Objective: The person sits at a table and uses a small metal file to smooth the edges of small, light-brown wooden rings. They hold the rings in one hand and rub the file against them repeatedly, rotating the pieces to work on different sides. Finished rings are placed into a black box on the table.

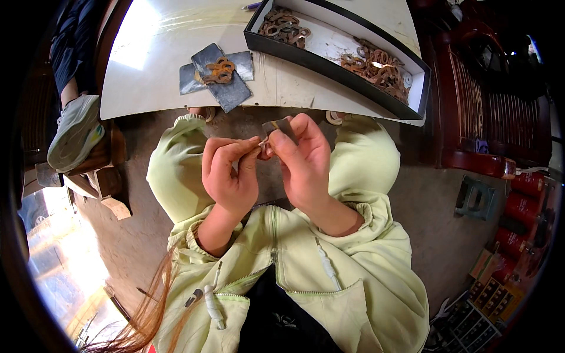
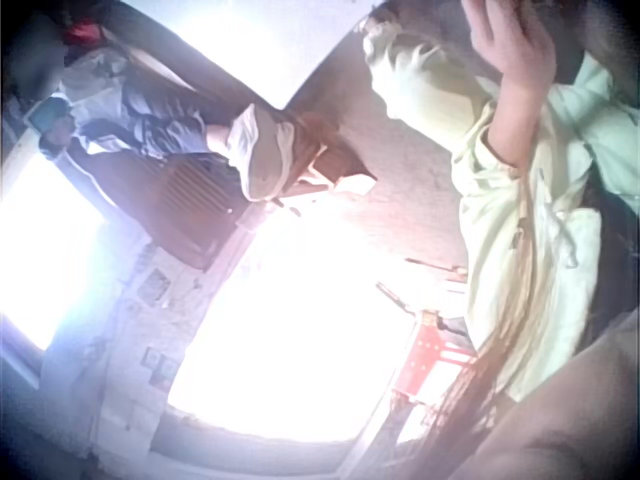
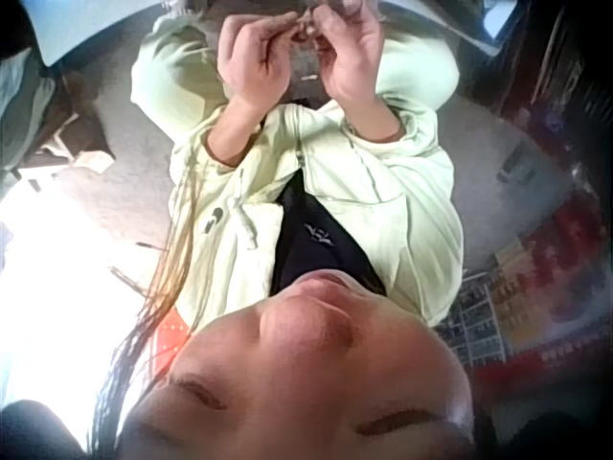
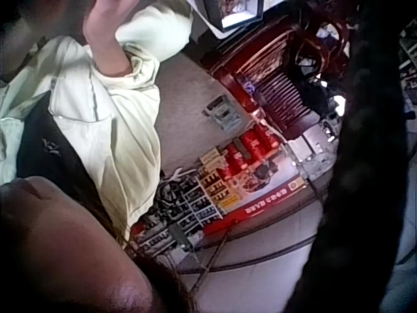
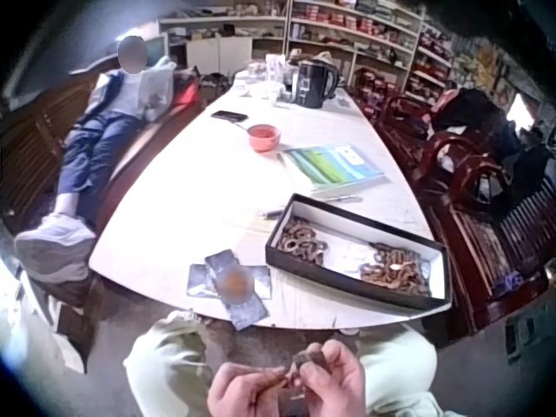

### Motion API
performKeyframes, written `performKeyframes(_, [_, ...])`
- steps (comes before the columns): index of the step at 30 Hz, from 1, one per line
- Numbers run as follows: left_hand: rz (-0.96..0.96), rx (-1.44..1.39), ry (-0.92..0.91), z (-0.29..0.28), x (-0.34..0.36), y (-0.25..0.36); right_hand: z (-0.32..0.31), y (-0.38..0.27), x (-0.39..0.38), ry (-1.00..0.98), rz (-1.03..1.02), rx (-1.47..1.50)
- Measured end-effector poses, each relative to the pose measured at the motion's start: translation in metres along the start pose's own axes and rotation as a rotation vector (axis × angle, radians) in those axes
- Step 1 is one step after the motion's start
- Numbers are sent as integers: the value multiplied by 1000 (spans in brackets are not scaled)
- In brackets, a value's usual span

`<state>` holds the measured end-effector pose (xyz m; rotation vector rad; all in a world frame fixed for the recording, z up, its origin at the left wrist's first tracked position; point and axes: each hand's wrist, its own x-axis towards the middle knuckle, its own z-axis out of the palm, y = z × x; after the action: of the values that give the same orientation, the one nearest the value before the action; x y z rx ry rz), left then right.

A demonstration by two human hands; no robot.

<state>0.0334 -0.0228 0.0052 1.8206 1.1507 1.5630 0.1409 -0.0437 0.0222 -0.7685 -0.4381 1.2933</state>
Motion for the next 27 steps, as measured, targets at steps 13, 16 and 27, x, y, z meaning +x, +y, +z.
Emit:
performKeyframes(13, [-184,-383,-85,0,1,0,-14,0,7,-62,206,220])
performKeyframes(16, [-339,-552,-92,-1,2,-6,-16,1,8,-140,200,251])
performKeyframes(27, [-699,-733,-305,-8,9,-3,-16,-3,11,-131,193,240])
